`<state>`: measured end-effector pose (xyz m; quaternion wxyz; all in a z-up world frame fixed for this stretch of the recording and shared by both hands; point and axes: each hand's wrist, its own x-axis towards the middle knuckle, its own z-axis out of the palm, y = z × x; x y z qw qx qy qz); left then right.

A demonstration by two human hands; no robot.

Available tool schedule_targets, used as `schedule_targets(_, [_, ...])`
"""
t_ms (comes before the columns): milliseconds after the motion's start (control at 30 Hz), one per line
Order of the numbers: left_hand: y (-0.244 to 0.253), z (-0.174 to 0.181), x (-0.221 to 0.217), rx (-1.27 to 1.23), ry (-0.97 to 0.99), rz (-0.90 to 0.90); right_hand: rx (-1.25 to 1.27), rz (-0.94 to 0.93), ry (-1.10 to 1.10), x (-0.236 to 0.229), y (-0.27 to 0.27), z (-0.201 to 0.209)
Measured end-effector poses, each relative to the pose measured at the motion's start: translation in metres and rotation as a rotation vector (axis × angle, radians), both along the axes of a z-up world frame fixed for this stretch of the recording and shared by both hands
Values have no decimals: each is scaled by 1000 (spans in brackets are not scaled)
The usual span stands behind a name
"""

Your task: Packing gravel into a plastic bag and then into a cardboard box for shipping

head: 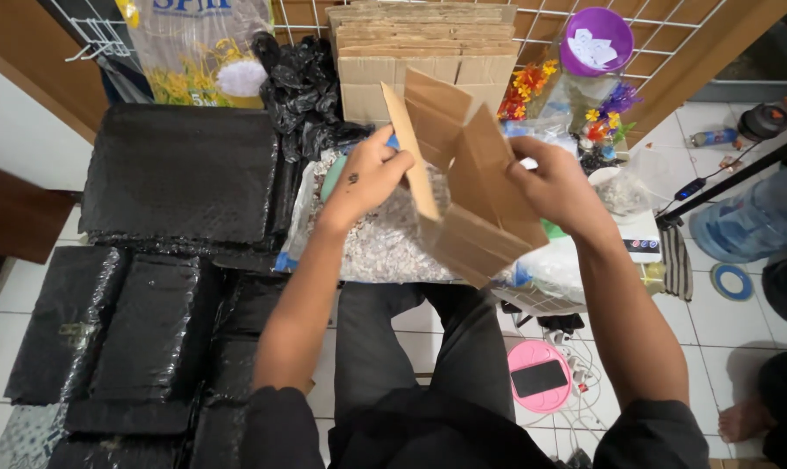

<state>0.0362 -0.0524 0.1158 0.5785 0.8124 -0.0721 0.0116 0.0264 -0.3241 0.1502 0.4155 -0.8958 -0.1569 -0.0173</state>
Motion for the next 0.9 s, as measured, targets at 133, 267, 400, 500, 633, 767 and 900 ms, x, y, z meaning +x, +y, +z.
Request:
schedule_targets(133, [17, 12, -8, 102, 27, -67, -135, -111, -89, 14, -6, 2])
schedule_targets(267, [15, 3, -6, 184, 59, -91, -244, -136, -186, 17, 8, 12])
schedule_targets(400, [9, 22, -21, 192, -53, -97, -373, -54, -319, 34, 19, 10])
schedule_targets(500, [5, 23, -18, 289, -49, -62, -610, -108, -141, 36, 38, 35])
schedule_targets(633, [-4, 29, -20, 382, -46, -36, -728, -139, -155, 60, 49, 34])
schedule_targets(767, [-13, 41, -25, 432, -17, -35, -794, -154, -278, 85, 43, 13])
schedule_targets(900, [-15, 38, -22, 446, -35, 4, -754, -162, -366, 79, 43, 10])
